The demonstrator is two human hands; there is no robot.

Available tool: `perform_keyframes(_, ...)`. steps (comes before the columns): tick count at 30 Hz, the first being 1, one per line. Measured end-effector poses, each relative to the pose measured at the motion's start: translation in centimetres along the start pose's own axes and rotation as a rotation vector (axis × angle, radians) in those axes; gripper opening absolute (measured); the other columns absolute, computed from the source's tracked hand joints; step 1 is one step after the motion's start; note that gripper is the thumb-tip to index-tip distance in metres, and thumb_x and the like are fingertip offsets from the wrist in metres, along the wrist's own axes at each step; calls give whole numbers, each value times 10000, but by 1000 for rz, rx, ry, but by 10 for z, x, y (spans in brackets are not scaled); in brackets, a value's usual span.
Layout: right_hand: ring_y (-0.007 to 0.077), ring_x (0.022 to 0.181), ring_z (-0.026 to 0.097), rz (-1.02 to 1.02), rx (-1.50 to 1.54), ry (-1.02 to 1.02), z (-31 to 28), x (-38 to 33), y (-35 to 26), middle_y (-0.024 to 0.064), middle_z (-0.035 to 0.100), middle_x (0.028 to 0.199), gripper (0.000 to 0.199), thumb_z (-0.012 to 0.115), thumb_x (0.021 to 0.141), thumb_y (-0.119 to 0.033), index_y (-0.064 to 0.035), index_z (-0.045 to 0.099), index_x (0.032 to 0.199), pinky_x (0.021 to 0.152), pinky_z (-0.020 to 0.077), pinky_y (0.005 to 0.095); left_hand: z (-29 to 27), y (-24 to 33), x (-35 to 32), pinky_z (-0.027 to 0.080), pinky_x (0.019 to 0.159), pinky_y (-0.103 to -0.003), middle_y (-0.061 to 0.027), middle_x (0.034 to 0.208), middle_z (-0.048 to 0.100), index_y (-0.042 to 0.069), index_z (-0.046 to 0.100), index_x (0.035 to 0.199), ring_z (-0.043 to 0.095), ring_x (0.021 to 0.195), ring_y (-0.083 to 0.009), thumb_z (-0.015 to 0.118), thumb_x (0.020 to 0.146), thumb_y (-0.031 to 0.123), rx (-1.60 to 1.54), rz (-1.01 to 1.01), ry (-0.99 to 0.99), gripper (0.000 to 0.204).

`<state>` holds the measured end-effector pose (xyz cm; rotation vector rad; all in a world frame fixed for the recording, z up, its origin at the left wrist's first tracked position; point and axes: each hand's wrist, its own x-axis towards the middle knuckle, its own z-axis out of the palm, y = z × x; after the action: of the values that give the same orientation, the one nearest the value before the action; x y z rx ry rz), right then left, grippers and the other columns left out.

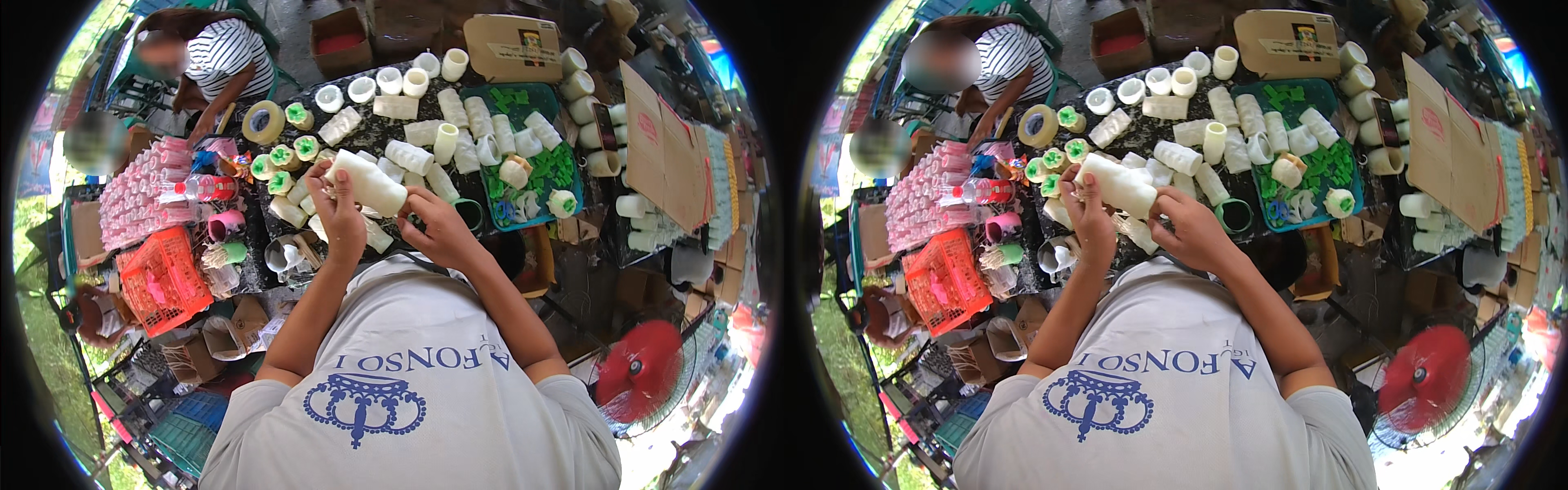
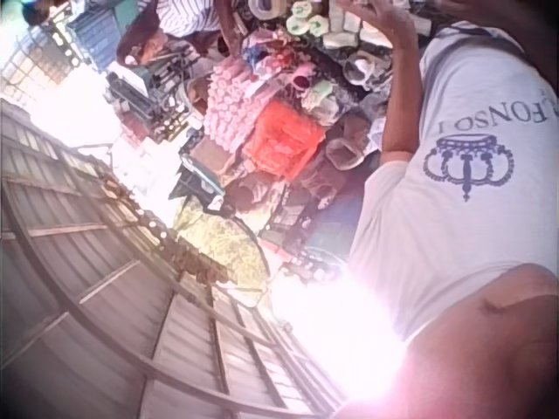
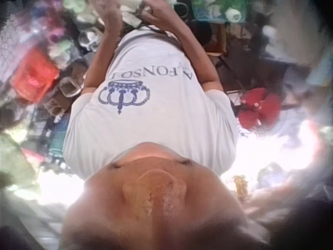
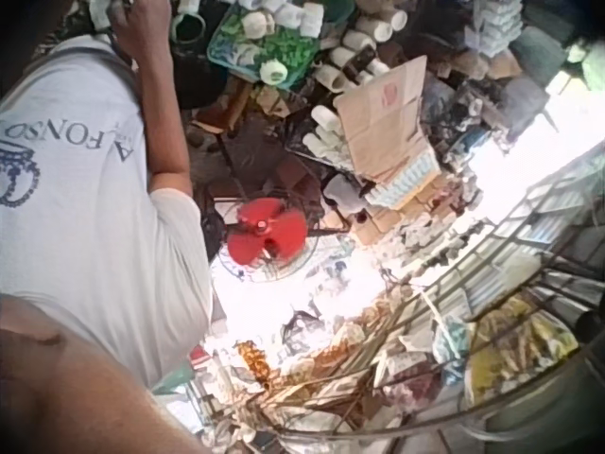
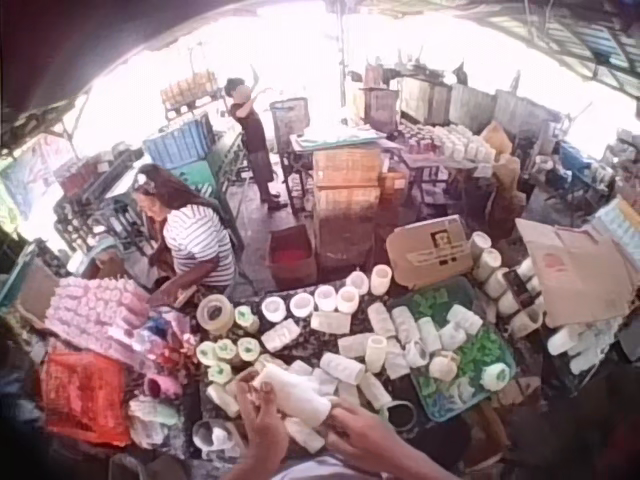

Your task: The person inserts wooden sticks into white cylindrical candle bodies and secures them with rubber bands. They repeatedly pick up candle bodies and sticks, align the stick with the candle center, and wrap a rubber band around the base to hold the stick in place.

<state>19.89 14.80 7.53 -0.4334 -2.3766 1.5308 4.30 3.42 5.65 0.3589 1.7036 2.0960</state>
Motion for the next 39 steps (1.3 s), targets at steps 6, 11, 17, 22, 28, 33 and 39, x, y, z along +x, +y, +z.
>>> perform_keyframes(6, 252, 991, 699, 183, 340, 151, -15, -13, 10, 164, 716, 1141, 208, 606, 1059, -183, 24, 618, 1069, 897, 557, 393, 15, 0, 15, 613, 740, -316, -39, 1148, 674, 151, 499, 1319, 722, 946, -160, 570, 1119, 384, -94, -480, -1, 315)
perform_keyframes(11, 313, 1023, 729, 308, 459, 402, -20, -19, 29, 241, 718, 1112, 472, 655, 1054, -334, 39, 544, 1321, 894, 571, 403, 42, -22, 13, 609, 690, -297, -42, 1130, 675, 182, 489, 1297, 730, 941, -157, 603, 1097, 364, 66, -490, -91, 293)
perform_keyframes(17, 276, 973, 735, 470, 92, 195, -51, -24, 48, 235, 742, 1110, 587, 781, 951, -347, 25, 579, 1358, 869, 570, 369, 86, -26, -2, 394, 561, -200, -4, 972, 628, 121, 473, 1321, 514, 711, -33, 646, 1098, 258, 283, -510, -452, 314)
perform_keyframes(22, 424, 972, 746, 671, 48, 467, -96, -56, 134, 250, 765, 1039, 489, 775, 916, -408, 7, 683, 1156, 843, 567, 481, 74, -49, 2, 403, 674, -224, 0, 980, 581, 42, 498, 1336, 472, 814, -60, 691, 1063, 226, 530, -259, -511, 382)
perform_keyframes(28, 468, 1159, 665, 936, -517, 717, -156, -75, 245, 293, 662, 1281, 617, 741, 932, -391, 30, 504, 1316, 968, 526, 561, 10, -28, 22, 283, 471, -216, 48, 806, 539, 71, 574, 1242, 348, 515, -10, 635, 1072, 336, 265, -802, -322, 321)
perform_keyframes(33, 412, 1248, 597, 517, -1069, 637, -139, -39, 267, 249, 647, 1288, 531, 748, 919, -303, 30, 558, 1286, 1052, 494, 513, -38, -18, 17, 281, 477, -234, 64, 752, 438, 96, 572, 1181, 316, 511, -35, 551, 1121, 294, -74, -895, -116, 209)
perform_keyframes(39, 330, 1202, 637, 193, -765, 257, -66, 61, 211, 127, 671, 1210, 449, 787, 873, -281, -134, 688, 1286, 1009, 528, 470, -41, -25, 10, 282, 479, -232, 58, 737, 400, 93, 551, 1148, 309, 525, -44, 522, 1150, 300, -31, -804, -170, 209)
